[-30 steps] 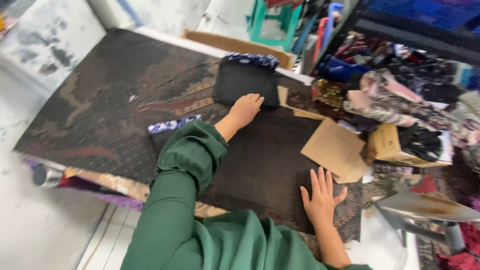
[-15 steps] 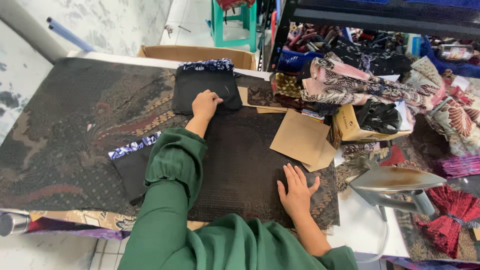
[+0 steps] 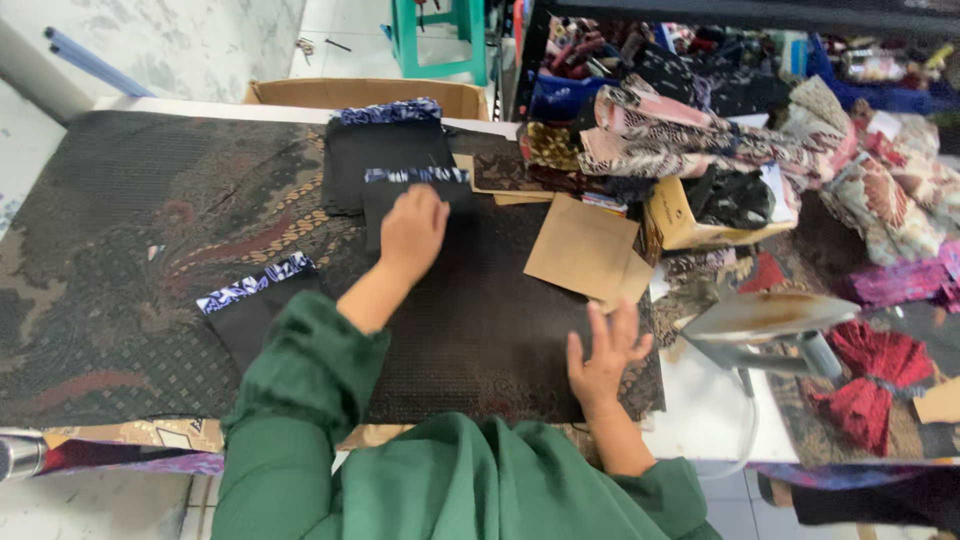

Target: The person irons small pieces of black fabric with patterned edges using a steam iron and brown paper as a protective layer. They repeatedly place the paper over the fabric, press with the iron, remove the paper, and stack the finished pieces.

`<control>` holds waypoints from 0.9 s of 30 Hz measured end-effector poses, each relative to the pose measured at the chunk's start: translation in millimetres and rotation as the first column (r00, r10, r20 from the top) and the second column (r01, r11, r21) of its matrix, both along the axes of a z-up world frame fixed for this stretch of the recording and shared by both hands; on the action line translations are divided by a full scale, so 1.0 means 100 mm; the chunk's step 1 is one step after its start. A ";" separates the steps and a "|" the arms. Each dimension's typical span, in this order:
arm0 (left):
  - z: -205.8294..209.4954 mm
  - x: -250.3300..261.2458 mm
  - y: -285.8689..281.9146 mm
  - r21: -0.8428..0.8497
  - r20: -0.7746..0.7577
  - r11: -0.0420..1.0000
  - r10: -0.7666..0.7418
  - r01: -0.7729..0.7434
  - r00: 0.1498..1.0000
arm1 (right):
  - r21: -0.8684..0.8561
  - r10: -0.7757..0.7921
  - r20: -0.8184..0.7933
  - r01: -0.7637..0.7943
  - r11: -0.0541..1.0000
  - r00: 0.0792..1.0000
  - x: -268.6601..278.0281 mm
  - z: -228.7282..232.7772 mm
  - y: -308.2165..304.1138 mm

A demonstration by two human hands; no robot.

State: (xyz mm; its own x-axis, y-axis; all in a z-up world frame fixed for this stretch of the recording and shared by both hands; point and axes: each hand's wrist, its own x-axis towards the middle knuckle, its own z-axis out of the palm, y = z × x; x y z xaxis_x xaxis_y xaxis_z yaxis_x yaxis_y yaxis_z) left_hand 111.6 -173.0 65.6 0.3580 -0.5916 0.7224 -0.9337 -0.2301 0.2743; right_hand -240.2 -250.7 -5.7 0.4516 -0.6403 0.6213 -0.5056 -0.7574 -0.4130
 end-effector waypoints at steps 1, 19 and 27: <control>0.01 -0.26 0.14 0.061 -0.056 0.997 -0.033 0.037 0.998 | -0.048 -0.025 0.078 0.029 0.998 0.997 -0.10 0.01 -0.02; -0.66 -1.57 1.17 0.524 -0.226 0.717 -0.402 0.459 0.887 | 0.349 -0.155 0.653 -0.113 0.930 0.741 -1.52 0.31 -1.35; -0.76 -1.42 1.34 0.484 -0.252 0.814 -0.222 0.321 0.942 | 0.174 0.157 -0.452 -0.086 0.981 0.878 0.11 1.09 -0.32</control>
